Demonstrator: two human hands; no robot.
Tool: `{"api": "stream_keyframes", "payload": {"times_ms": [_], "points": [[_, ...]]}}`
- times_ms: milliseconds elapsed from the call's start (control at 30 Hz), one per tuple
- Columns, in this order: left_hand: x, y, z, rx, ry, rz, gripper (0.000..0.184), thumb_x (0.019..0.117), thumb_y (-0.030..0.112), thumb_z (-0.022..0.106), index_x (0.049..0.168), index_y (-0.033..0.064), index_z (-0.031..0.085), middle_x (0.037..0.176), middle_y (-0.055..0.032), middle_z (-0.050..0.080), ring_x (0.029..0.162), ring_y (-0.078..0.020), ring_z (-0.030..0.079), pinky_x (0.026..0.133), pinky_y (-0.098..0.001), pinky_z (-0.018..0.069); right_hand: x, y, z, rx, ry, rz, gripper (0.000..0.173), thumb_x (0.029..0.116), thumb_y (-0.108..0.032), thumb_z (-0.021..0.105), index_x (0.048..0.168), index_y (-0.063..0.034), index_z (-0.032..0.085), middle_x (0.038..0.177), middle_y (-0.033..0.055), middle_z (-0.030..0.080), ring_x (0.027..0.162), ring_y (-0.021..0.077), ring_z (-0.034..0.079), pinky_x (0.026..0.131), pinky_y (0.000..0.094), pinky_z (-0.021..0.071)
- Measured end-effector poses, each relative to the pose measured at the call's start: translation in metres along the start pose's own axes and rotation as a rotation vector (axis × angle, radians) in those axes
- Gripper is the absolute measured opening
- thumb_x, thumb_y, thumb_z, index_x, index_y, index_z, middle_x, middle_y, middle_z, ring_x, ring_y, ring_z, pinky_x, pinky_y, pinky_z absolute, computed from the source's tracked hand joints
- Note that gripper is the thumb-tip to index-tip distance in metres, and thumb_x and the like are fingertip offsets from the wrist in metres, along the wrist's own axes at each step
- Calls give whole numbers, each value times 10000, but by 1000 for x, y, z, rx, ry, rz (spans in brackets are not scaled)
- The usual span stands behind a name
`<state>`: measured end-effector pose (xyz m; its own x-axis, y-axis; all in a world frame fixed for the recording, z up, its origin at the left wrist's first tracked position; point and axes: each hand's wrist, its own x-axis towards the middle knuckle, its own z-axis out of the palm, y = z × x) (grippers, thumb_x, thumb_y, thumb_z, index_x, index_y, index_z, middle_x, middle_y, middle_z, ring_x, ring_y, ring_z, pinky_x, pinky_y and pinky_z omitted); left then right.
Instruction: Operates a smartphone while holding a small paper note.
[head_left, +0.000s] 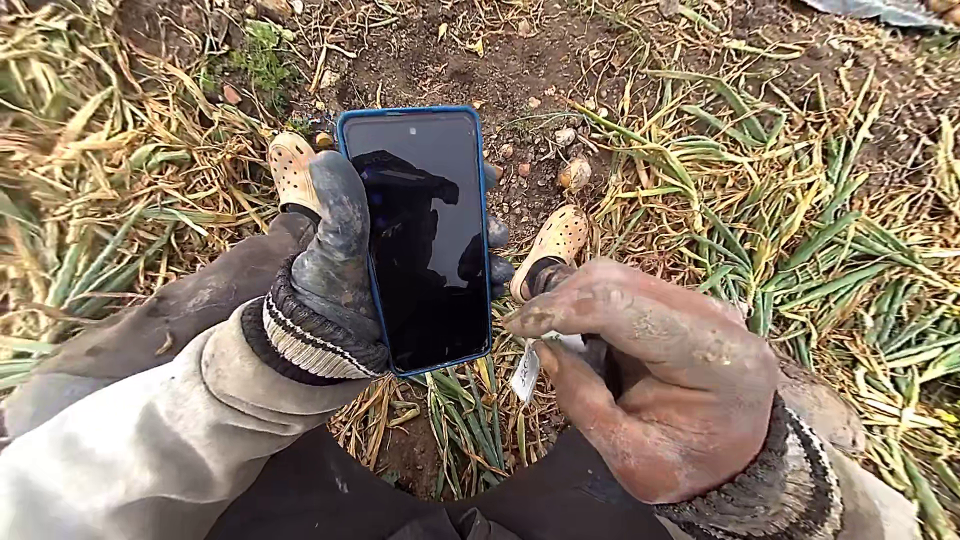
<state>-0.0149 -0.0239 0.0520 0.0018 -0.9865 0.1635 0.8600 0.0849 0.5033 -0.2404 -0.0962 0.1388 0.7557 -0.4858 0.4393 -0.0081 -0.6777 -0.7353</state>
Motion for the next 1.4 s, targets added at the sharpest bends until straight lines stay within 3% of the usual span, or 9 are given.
{"api": "stream_keyframes", "payload": {"times_ms": [67,167,500,800,967,1067,1167,1333,1400], "points": [[-8,-2,-34,26,-215,-3,963,898,759,503,1573,98,313,1478,-211,482,1340,-341,511,1075,-522,469,-2,-4,5,-38,-47,7,297,835,-50,615,1088,-87,767,899,-20,688,719,12,600,566,166,519],[-10,4,2,113,61,-12,923,872,800,513,1480,109,445,1341,-173,583,1206,-294,603,986,-488,544,-5,-8,11,-117,-129,14,418,830,-63,606,1221,-130,737,961,-22,719,740,13,618,591,184,540],[-11,2,12,239,93,24,879,904,770,505,1485,112,448,1339,-160,593,1220,-281,603,999,-491,544,-8,-14,21,-212,-219,52,642,765,-78,615,1401,-162,637,776,-52,639,570,33,514,471,238,463],[-6,-5,16,206,104,24,909,884,784,520,1468,91,453,1291,-167,612,1176,-288,626,970,-489,557,-10,-14,28,-243,-248,44,700,757,-82,619,1451,-166,596,729,-31,616,520,66,524,425,272,462],[-21,-24,-46,115,-167,85,956,925,775,416,1545,49,375,1432,-243,533,1296,-369,557,1043,-569,493,-9,-18,34,-313,-270,30,710,742,-96,631,1447,-178,601,749,-12,636,566,121,582,456,314,487],[-13,-12,14,153,66,-14,839,901,737,554,1452,108,492,1270,-136,649,1160,-245,651,952,-442,575,-9,-18,37,-334,-279,37,719,738,-93,638,1450,-184,601,740,-8,628,547,125,561,447,316,470],[-8,-9,21,202,104,-18,899,883,787,518,1473,110,468,1281,-125,633,1171,-233,637,974,-437,563,-8,-20,36,-343,-274,45,720,723,-86,652,1436,-180,615,724,-15,615,546,119,559,453,311,469],[-15,-19,-46,101,-193,41,1042,881,811,453,1573,43,325,1453,-244,510,1333,-366,526,1076,-560,473,-10,-20,31,-322,-260,30,662,769,-103,622,1426,-181,620,745,-21,632,564,110,571,466,299,483],[-12,-9,-2,139,44,6,901,871,781,541,1456,99,480,1294,-164,623,1200,-288,621,977,-488,553,-12,-18,30,-318,-248,24,637,782,-101,608,1414,-177,628,769,-15,648,580,111,579,469,301,482]]}}
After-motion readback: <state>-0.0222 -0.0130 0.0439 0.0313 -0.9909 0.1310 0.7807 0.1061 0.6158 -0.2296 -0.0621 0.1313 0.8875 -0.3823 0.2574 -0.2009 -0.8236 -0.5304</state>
